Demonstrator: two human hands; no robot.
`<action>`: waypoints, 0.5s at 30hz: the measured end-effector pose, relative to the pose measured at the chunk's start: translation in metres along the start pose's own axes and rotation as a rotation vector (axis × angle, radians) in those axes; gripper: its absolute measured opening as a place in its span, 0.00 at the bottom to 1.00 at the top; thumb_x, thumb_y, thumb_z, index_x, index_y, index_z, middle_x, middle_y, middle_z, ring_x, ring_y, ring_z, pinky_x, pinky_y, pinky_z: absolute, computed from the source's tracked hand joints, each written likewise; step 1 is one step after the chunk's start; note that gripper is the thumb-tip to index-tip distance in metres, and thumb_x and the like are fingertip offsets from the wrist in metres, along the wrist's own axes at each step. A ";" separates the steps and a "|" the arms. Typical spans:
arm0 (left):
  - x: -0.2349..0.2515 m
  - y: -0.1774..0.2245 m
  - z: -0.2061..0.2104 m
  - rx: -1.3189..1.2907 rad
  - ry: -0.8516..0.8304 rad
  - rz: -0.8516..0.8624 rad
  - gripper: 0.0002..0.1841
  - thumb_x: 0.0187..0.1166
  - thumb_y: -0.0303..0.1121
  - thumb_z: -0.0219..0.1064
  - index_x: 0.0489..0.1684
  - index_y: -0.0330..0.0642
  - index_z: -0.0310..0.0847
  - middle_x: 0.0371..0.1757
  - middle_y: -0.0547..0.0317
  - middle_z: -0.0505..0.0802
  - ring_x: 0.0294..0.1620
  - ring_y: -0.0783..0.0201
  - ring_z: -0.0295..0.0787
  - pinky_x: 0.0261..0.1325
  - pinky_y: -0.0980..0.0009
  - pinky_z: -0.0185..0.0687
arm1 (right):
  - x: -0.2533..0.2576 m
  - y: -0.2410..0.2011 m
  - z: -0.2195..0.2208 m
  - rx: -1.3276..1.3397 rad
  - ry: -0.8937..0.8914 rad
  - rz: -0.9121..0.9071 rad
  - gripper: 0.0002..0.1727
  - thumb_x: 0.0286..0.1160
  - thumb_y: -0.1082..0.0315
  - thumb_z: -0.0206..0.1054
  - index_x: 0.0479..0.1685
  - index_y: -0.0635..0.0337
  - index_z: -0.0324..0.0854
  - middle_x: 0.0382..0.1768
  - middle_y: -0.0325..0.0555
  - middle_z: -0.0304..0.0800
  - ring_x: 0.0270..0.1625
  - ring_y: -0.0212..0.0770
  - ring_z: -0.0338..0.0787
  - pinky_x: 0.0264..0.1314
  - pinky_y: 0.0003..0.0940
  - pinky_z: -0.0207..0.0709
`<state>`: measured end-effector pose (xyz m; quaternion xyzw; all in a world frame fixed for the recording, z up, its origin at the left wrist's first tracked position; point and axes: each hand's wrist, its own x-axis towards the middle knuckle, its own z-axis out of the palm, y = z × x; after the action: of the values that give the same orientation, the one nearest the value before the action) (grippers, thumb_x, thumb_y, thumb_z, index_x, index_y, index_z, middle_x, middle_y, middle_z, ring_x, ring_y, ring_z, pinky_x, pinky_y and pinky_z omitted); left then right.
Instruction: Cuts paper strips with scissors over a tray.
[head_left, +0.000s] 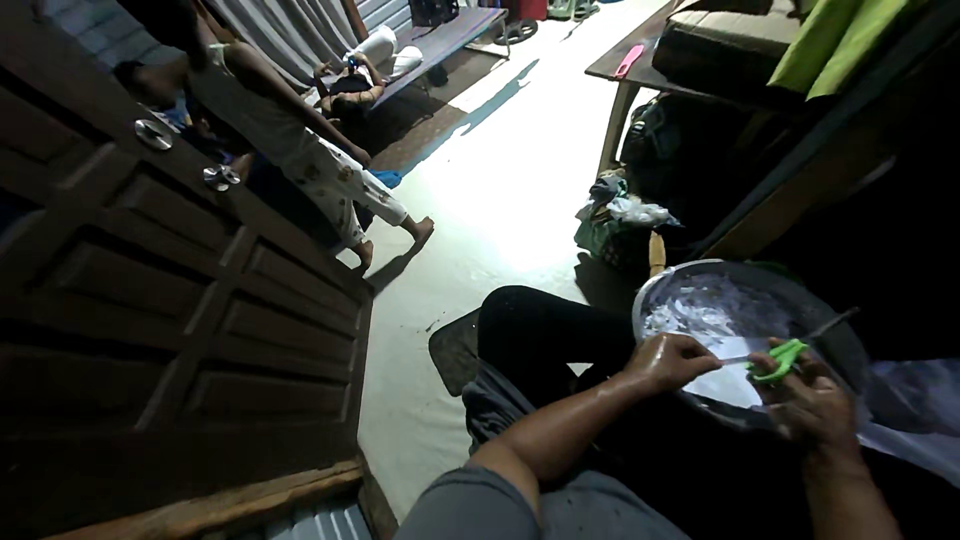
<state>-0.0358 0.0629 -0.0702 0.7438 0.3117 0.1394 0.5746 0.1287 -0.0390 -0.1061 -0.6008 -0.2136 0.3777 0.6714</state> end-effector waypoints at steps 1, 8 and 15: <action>0.000 0.001 0.000 -0.006 -0.001 -0.004 0.14 0.84 0.34 0.66 0.50 0.27 0.89 0.44 0.42 0.94 0.46 0.54 0.90 0.60 0.53 0.81 | 0.002 0.001 -0.002 0.016 0.013 0.010 0.21 0.80 0.78 0.60 0.72 0.60 0.69 0.47 0.28 0.88 0.40 0.22 0.90 0.43 0.19 0.87; 0.003 -0.002 -0.006 -0.048 0.042 -0.027 0.14 0.84 0.33 0.66 0.50 0.27 0.88 0.43 0.44 0.94 0.43 0.59 0.90 0.56 0.59 0.84 | 0.004 0.000 -0.006 0.071 0.033 0.015 0.18 0.84 0.78 0.54 0.71 0.58 0.70 0.42 0.28 0.89 0.37 0.22 0.89 0.39 0.19 0.85; 0.010 -0.010 -0.018 -0.236 0.128 0.003 0.12 0.84 0.30 0.66 0.48 0.26 0.86 0.38 0.50 0.92 0.36 0.70 0.87 0.48 0.71 0.85 | 0.001 0.006 0.005 0.063 -0.049 -0.043 0.20 0.74 0.81 0.61 0.66 0.65 0.74 0.43 0.35 0.92 0.38 0.26 0.91 0.43 0.22 0.87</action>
<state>-0.0412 0.0846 -0.0756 0.6610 0.3281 0.2232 0.6369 0.1240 -0.0344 -0.1112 -0.5652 -0.2312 0.3843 0.6924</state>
